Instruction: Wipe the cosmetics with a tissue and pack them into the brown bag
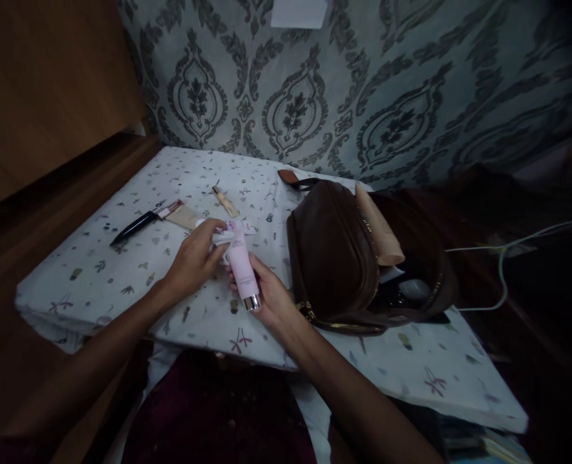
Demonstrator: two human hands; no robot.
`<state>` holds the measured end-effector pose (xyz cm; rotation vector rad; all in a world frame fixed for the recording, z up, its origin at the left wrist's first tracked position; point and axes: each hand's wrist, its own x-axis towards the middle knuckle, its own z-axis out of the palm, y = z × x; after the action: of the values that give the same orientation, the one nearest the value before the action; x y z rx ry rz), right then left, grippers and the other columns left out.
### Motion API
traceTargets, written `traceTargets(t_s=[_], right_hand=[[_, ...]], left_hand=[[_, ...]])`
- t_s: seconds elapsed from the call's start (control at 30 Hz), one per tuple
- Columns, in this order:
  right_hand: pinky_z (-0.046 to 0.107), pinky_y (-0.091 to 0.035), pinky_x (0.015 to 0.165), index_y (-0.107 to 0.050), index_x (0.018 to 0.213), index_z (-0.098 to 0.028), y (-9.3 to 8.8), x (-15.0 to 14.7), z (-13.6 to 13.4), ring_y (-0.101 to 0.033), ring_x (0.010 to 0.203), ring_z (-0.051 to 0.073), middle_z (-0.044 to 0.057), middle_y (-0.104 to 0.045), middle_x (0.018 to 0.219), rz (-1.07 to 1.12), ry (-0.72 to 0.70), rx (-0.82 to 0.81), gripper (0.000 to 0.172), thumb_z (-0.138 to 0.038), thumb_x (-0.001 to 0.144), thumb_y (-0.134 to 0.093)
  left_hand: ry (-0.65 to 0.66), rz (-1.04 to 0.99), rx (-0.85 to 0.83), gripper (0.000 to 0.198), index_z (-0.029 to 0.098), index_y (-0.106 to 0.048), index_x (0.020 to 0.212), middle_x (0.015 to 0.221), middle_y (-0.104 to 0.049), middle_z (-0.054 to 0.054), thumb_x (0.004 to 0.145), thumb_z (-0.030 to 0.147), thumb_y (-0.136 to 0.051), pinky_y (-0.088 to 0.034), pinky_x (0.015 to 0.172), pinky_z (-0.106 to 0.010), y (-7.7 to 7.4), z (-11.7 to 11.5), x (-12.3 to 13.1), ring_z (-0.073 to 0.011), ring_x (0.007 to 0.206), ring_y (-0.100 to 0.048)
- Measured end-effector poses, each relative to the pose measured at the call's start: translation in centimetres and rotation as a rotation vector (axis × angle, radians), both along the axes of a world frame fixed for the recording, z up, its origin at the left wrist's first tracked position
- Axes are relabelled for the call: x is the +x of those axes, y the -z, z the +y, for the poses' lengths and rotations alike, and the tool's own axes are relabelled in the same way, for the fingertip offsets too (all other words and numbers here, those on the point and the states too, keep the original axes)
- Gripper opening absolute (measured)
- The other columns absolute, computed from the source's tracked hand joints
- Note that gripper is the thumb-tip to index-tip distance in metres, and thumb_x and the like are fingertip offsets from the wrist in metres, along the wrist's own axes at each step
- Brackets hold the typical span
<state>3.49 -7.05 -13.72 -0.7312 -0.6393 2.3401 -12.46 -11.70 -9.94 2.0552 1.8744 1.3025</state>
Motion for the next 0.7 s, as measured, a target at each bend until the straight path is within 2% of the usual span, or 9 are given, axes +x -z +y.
traceTargets(t_s=[0.07,0.17,0.3,0.4,0.57,0.7], right_hand=[[0.021,-0.056,0.05,-0.066,0.103,-0.018,-0.2,0.2,-0.1,-0.066,0.061,0.014,0.001,-0.07,0.069,0.004,-0.022,0.002,0.024,-0.035,0.086,-0.07],[0.02,-0.056,0.051,-0.067,0.099,-0.018,-0.3,0.2,-0.3,-0.066,0.06,0.012,0.0,-0.071,0.072,0.001,0.02,0.007,0.024,-0.031,0.081,-0.076],[0.02,-0.056,0.053,-0.069,0.093,-0.018,-0.2,-0.2,-0.1,-0.062,0.058,0.01,-0.001,-0.07,0.074,-0.006,0.109,-0.011,0.017,-0.023,0.078,-0.077],[0.019,-0.053,0.055,-0.068,0.086,-0.017,-0.2,-0.4,0.3,-0.062,0.062,0.01,-0.001,-0.07,0.076,0.056,0.153,-0.041,0.009,-0.02,0.079,-0.073],[0.02,-0.047,0.048,-0.067,0.087,-0.018,-0.4,0.1,0.5,-0.058,0.055,0.011,-0.002,-0.068,0.069,0.077,0.046,-0.097,0.018,-0.027,0.076,-0.076],[0.019,-0.052,0.057,-0.069,0.093,-0.02,-0.3,0.2,0.4,-0.063,0.064,0.011,-0.004,-0.071,0.074,0.079,0.142,-0.023,0.02,-0.023,0.074,-0.077]], left_hand=[[-0.056,-0.043,-0.021,0.017,0.018,-0.058,0.107,0.1,-0.067,-0.004,0.091,0.023,-0.055,-0.051,0.085,-0.034,0.0,0.5,-0.6,-0.0207,0.094,-0.063],[-0.042,-0.107,-0.034,0.014,0.018,-0.06,0.103,0.098,-0.067,-0.004,0.09,0.025,-0.057,-0.05,0.085,-0.034,0.3,0.6,-0.7,-0.0209,0.093,-0.063],[0.068,-0.148,-0.015,0.015,0.019,-0.062,0.104,0.104,-0.069,-0.005,0.092,0.026,-0.059,-0.049,0.089,-0.035,0.6,-0.1,0.5,-0.0217,0.099,-0.062],[0.162,-0.147,-0.043,0.014,0.02,-0.064,0.106,0.1,-0.068,-0.004,0.093,0.024,-0.059,-0.05,0.086,-0.033,0.3,-1.4,2.0,-0.02,0.095,-0.063],[0.353,-0.134,-0.087,0.019,0.021,-0.064,0.114,0.106,-0.066,-0.006,0.096,0.019,-0.056,-0.053,0.084,-0.031,-0.5,-4.0,4.2,-0.0181,0.096,-0.064],[0.438,-0.096,-0.058,0.024,0.022,-0.062,0.12,0.111,-0.064,-0.007,0.098,0.017,-0.052,-0.054,0.082,-0.029,-0.4,-4.9,4.7,-0.0167,0.097,-0.064]])
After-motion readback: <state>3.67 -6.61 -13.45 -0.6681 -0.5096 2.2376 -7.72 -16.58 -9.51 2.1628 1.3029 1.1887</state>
